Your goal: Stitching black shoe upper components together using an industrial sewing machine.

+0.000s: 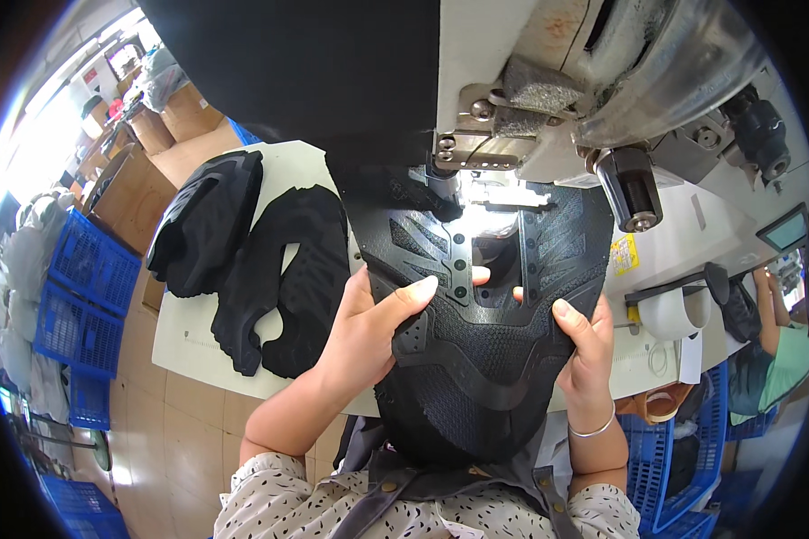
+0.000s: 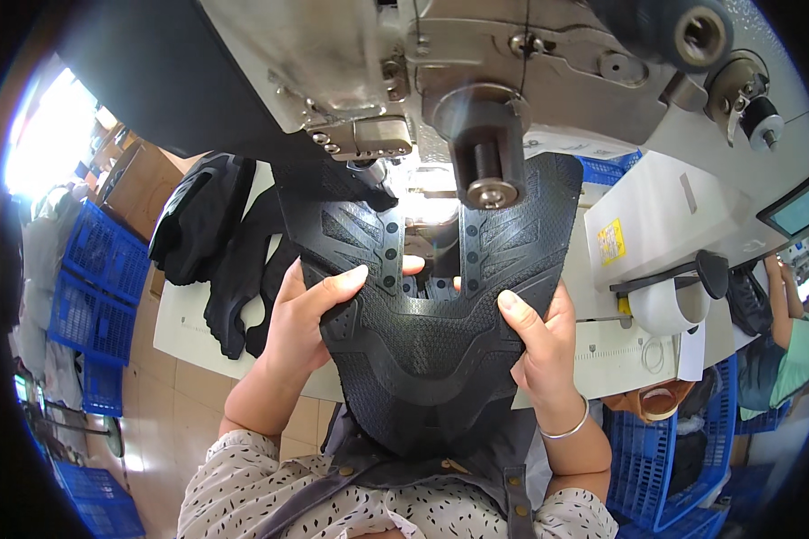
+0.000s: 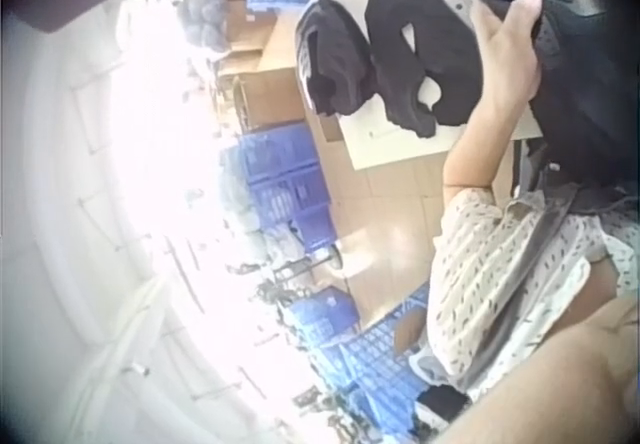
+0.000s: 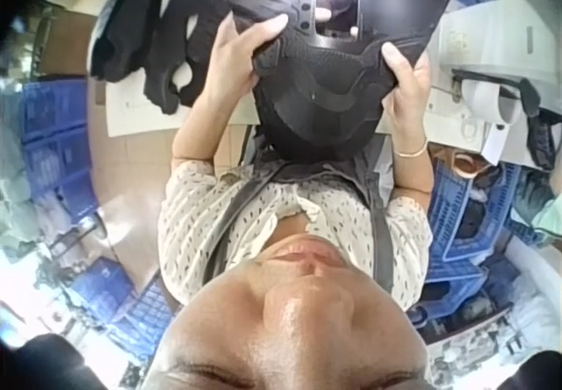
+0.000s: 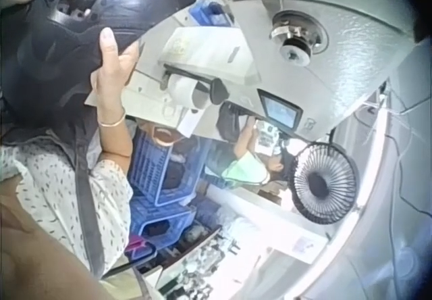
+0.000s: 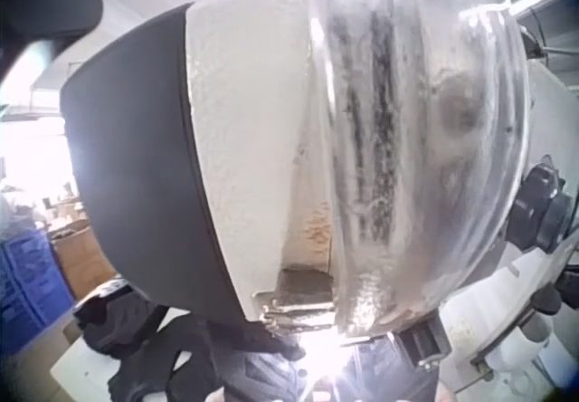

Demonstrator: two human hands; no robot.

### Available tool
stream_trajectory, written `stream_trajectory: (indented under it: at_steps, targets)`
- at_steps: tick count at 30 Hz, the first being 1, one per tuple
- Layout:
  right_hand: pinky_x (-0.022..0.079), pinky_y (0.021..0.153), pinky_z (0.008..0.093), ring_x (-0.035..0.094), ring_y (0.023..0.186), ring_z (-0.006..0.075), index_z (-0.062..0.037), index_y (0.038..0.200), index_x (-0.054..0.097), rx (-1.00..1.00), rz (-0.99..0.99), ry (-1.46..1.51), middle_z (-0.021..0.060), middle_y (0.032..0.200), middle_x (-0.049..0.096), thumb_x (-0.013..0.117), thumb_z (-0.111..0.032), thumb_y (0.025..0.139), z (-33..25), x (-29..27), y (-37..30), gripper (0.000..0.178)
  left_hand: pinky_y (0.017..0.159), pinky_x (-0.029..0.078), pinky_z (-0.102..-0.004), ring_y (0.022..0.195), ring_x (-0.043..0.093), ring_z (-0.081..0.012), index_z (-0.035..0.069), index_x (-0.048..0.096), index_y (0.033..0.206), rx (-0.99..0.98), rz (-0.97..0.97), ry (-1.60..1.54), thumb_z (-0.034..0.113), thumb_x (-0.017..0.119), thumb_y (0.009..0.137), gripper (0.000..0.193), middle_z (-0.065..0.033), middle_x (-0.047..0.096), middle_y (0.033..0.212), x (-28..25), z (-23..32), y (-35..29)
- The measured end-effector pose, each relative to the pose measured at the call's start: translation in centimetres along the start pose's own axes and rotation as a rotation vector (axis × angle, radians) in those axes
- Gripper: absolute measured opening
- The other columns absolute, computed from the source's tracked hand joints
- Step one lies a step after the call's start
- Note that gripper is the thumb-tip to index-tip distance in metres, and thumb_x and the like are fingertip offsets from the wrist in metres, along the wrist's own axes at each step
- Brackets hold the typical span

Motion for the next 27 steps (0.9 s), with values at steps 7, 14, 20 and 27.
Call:
stream_trajectory:
  at_steps: [7, 14, 20, 27]
  targets:
    - [0.051, 0.083, 0.0359, 0.061, 0.093, 0.0244, 0.0038, 0.115, 0.041, -0.001, -0.049, -0.012, 0.0184, 0.103, 0.058, 0.049, -0.002, 0.082, -0.1, -0.5, -0.2, 0.034, 0.083, 0.049, -0.0337, 0.093, 0.060, -0.0232, -0.010, 0.048, 0.110, 0.010, -0.006, 0.071, 0.003, 0.042, 0.086, 0.028, -0.0202, 0.059, 0.106, 0.2, -0.4, -0.1]
    - [0.050, 0.079, 0.0300, 0.061, 0.088, 0.0198, 0.0056, 0.112, 0.045, -0.060, -0.015, -0.126, 0.0156, 0.100, 0.060, 0.054, -0.006, 0.081, -0.9, -0.8, -0.5, 0.034, 0.065, 0.046, -0.0230, 0.073, 0.055, -0.0066, -0.003, 0.059, 0.095, 0.013, 0.155, 0.275, 0.014, 0.053, 0.089, 0.019, -0.0025, 0.061, 0.085, -2.0, -2.5, -1.8]
    - [0.048, 0.078, 0.0264, 0.060, 0.086, 0.0152, 0.0043, 0.106, 0.052, -0.029, -0.009, -0.172, 0.0113, 0.099, 0.061, 0.055, -0.008, 0.085, -0.5, -1.1, -0.4, 0.025, 0.061, 0.043, -0.0212, 0.069, 0.051, -0.0041, -0.003, 0.059, 0.086, 0.102, 0.150, 0.368, 0.014, 0.053, 0.089, 0.019, 0.0010, 0.059, 0.076, -1.8, -1.5, -1.4]
    - [0.049, 0.076, 0.0270, 0.061, 0.085, 0.0154, 0.0041, 0.108, 0.051, -0.035, -0.028, -0.134, 0.0122, 0.100, 0.061, 0.051, -0.006, 0.086, -0.3, -0.6, 2.2, 0.024, 0.059, 0.042, -0.0215, 0.067, 0.049, -0.0038, -0.004, 0.059, 0.086, 0.154, 0.161, 0.391, 0.011, 0.052, 0.088, 0.017, 0.0002, 0.059, 0.076, -1.9, -0.1, 0.8]
Point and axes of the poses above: each hand's wrist, its own y-axis towards the middle knuckle, its own x-axis out of the palm, z = x × y, the point moved 10 cm from there along y, towards the middle knuckle
